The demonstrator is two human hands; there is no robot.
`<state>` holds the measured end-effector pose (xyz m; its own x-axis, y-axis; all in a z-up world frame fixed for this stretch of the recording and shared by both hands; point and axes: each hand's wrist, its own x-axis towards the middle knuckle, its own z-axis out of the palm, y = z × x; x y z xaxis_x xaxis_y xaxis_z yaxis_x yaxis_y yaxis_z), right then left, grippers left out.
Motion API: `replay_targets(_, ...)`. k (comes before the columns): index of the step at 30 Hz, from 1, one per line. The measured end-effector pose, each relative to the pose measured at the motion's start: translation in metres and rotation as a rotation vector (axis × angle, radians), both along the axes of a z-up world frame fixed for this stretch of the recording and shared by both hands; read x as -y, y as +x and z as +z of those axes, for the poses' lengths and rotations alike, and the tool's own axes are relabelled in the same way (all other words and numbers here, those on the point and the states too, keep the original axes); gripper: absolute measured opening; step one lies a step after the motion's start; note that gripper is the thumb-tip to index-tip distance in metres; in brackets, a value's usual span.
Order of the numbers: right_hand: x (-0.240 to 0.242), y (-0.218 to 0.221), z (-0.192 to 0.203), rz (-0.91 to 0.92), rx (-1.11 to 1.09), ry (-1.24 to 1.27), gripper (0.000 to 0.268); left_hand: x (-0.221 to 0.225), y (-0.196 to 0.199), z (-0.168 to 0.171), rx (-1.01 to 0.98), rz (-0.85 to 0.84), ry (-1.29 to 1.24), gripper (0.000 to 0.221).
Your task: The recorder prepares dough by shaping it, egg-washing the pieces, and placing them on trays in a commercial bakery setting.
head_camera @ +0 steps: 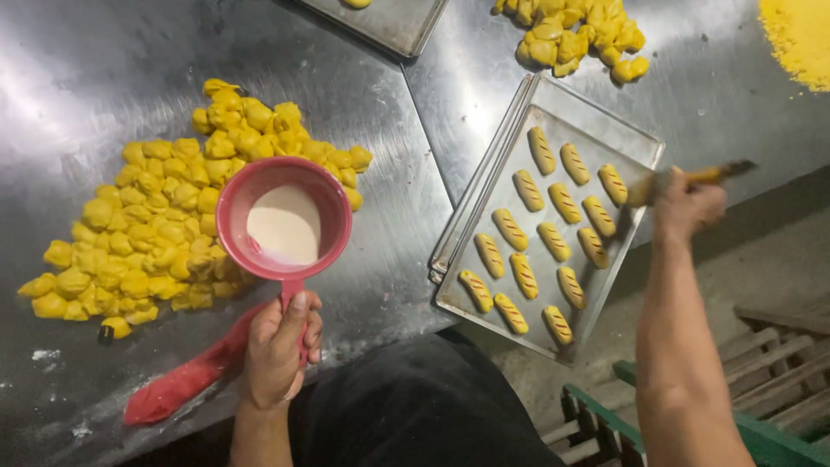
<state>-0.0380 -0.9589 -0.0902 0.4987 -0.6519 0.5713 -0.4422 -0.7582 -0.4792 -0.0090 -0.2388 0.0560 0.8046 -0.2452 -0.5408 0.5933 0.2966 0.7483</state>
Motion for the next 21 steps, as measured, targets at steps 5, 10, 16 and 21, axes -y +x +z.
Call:
replay_targets(5, -0.181, 0.125, 0.044, 0.308, 0.069, 0.273, 0.040, 0.000, 0.013, -0.001, -0.062, -0.051, 0.014, 0.032)
replay_targets(10, -0.131, 0.097, 0.030, 0.205, 0.032, 0.357, 0.038, -0.007, 0.020, -0.006, -0.062, -0.091, -0.029, 0.031)
replay_targets(16, -0.110, 0.038, 0.064, -0.032, 0.232, 0.610, 0.037, -0.013, 0.012, -0.018, -0.071, -0.049, -0.076, 0.030)
replay_targets(21, -0.194, 0.100, 0.023, 0.404, 0.230, 0.551, 0.031, 0.000, 0.024, -0.014, -0.080, -0.124, -0.082, 0.030)
